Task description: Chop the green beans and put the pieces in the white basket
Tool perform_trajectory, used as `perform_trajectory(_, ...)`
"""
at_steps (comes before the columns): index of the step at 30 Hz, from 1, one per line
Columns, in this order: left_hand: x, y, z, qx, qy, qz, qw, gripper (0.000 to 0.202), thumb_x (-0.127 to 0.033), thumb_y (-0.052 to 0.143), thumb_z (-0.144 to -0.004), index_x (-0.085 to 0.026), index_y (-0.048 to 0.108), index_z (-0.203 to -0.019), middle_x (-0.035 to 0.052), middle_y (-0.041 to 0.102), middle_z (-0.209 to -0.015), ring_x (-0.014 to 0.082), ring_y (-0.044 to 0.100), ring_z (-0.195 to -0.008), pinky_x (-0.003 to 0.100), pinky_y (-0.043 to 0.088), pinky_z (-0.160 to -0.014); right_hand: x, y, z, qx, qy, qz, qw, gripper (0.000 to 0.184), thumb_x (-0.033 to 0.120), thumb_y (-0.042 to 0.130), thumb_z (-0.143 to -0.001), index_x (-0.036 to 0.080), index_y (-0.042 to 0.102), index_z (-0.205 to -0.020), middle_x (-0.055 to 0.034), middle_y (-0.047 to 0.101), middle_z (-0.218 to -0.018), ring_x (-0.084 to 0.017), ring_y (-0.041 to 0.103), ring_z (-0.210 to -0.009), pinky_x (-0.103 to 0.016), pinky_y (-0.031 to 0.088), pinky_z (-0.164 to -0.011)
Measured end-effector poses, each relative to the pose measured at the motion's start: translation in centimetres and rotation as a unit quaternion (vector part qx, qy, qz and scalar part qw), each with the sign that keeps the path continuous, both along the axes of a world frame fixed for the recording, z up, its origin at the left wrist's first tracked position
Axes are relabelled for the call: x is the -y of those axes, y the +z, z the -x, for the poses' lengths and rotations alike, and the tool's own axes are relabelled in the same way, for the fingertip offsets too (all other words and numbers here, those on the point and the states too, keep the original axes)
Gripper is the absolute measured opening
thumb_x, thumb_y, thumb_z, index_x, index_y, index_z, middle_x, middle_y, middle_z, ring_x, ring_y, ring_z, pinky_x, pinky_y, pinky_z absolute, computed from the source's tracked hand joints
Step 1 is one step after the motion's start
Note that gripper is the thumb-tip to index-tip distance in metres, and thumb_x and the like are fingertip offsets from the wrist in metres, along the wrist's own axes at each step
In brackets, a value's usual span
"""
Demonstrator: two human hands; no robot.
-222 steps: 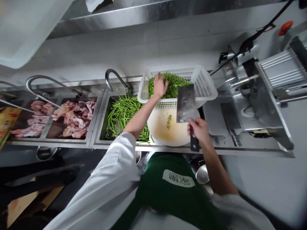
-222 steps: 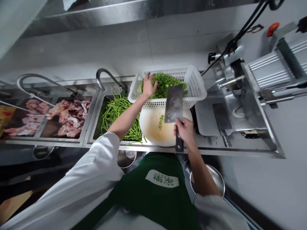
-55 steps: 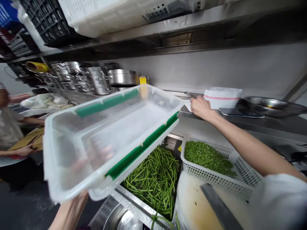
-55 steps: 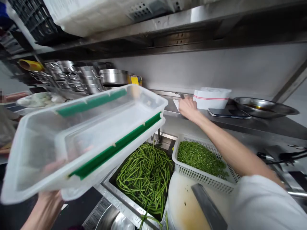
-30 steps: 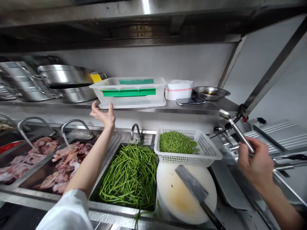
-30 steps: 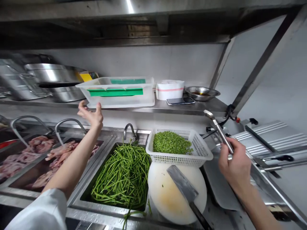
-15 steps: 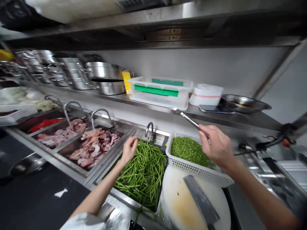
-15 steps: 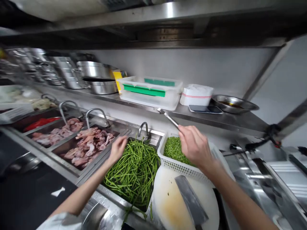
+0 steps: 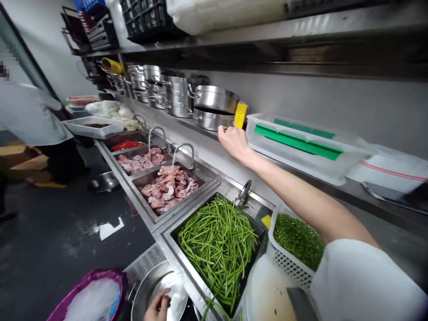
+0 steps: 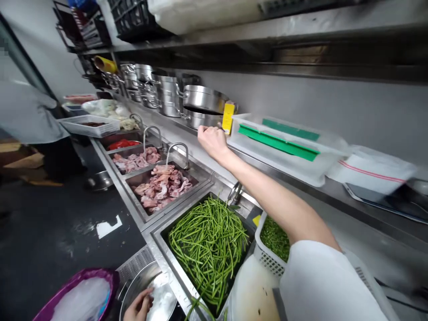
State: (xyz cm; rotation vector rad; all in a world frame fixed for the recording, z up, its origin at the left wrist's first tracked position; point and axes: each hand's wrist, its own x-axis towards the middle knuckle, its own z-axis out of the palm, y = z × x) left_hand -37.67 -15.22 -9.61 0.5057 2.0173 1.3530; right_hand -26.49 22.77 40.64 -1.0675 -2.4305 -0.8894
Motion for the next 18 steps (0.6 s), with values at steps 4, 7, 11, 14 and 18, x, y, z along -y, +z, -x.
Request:
perform_trajectory(4, -0.2, 0.1, 0.9, 0.003, -0.004, -0.005, 1.0, 0.058, -0.073, 0.07, -0.053, -0.022, 0.081, -0.079, 0.0056, 0.074, -0.064, 0.0298, 0.074, -0.064, 0.037, 0.062, -0.064, -4.5, 0.1, 4.7, 0.02, -0.042, 0.078, 0.996, 0.039, 0.0, 0.037, -0.096, -0.001, 0.071, -0.117, -0.0281, 0.073, -0.107, -0.029, 0.07, -0.106, -0.034, 0.048, -0.081)
perform_trajectory(7, -1.7, 0.7, 1.1, -0.018, -0.025, -0.019, 0.999, 0.063, -0.077, 0.065, -0.059, -0.02, 0.081, -0.08, 0.0064, 0.073, -0.063, 0.0294, 0.074, -0.063, 0.037, 0.062, -0.065, -7.2, -0.5, 5.7, 0.007, -0.101, 0.125, 0.987, 0.035, -0.002, 0.043, -0.096, -0.001, 0.075, -0.109, -0.0281, 0.074, -0.109, -0.027, 0.07, -0.108, -0.034, 0.048, -0.083)
perform_trajectory(11, -3.4, 0.7, 1.2, -0.032, -0.063, -0.031, 0.997, 0.06, -0.076, 0.061, -0.067, -0.021, 0.08, -0.083, 0.007, 0.073, -0.065, 0.0299, 0.072, -0.065, 0.039, 0.061, -0.065, -9.7, -0.7, 4.3, -0.044, -0.197, 0.136, 0.97, 0.036, 0.01, 0.044, -0.102, -0.012, 0.072, -0.094, -0.0301, 0.073, -0.098, -0.022, 0.07, -0.096, -0.036, 0.046, -0.072)
perform_trajectory(14, -4.2, 0.5, 0.9, -0.035, -0.09, -0.032, 0.995, 0.053, -0.071, 0.06, -0.072, -0.023, 0.079, -0.084, 0.0065, 0.073, -0.067, 0.0307, 0.072, -0.067, 0.041, 0.061, -0.067, -10.4, -0.6, 3.0, -0.05, -0.179, 0.104, 0.977, 0.068, 0.023, 0.02, -0.108, -0.016, 0.067, -0.08, -0.0267, 0.072, -0.094, -0.017, 0.068, -0.098, -0.034, 0.042, -0.071)
perform_trajectory(18, -6.2, 0.8, 0.1, -0.064, -0.152, -0.04, 0.985, 0.046, -0.061, 0.052, -0.083, -0.023, 0.077, -0.089, 0.0076, 0.075, -0.075, 0.031, 0.073, -0.073, 0.044, 0.061, -0.072, -7.2, -2.0, 1.8, -0.068, -0.084, 0.039, 0.993, 0.05, 0.022, 0.033, -0.108, -0.011, 0.07, -0.099, -0.0286, 0.069, -0.112, -0.021, 0.066, -0.107, -0.029, 0.043, -0.08)
